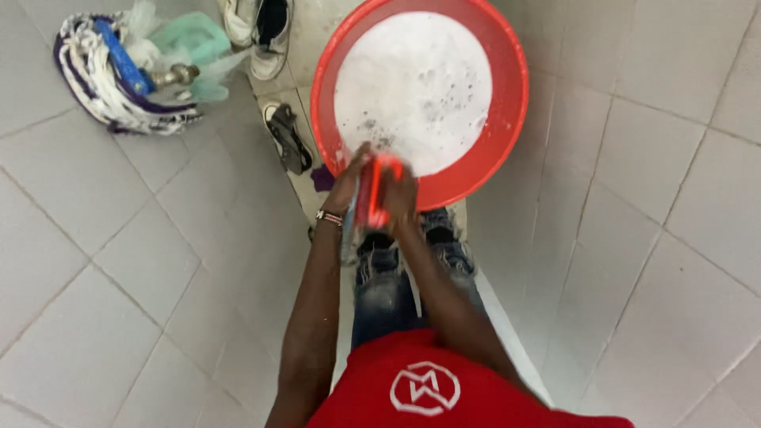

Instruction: Washing a black high-top sneaker and its insole using a brush and soapy water in a basin.

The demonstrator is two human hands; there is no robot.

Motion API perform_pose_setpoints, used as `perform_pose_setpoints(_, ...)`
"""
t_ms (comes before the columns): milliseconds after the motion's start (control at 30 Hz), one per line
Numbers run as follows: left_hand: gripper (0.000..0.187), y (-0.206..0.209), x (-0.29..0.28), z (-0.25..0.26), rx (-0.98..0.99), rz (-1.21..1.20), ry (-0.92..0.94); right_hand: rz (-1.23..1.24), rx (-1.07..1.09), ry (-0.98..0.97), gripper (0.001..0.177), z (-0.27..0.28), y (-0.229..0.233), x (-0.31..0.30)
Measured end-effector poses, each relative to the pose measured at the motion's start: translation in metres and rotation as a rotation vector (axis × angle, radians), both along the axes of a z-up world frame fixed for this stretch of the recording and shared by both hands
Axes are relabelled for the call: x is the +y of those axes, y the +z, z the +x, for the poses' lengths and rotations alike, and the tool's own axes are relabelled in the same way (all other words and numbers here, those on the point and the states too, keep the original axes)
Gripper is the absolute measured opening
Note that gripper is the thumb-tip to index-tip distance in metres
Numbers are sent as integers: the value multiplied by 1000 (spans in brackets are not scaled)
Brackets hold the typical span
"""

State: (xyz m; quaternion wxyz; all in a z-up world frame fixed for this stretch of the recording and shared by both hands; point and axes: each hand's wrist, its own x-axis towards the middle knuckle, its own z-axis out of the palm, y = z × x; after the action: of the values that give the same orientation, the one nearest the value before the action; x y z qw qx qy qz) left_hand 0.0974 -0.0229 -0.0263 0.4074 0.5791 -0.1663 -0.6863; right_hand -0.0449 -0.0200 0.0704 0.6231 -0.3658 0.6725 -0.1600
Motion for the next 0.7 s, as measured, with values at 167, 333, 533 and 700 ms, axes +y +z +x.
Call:
perform_pose_setpoints(167,50,-41,20,-9,976,-121,240,42,-122,-179,36,0,-47,-20)
perform_pose_setpoints(333,78,-13,-16,3,210,13,123,214,-86,-320,34,11,-34,-58)
perform_pose_setpoints(533,65,-57,28,1,560,-110,169,119,-199,-228,33,6,-50,-44)
perform_pose_setpoints(700,63,-94,54,3,616,74,293,86,-148,-269,27,-4,-96,-42)
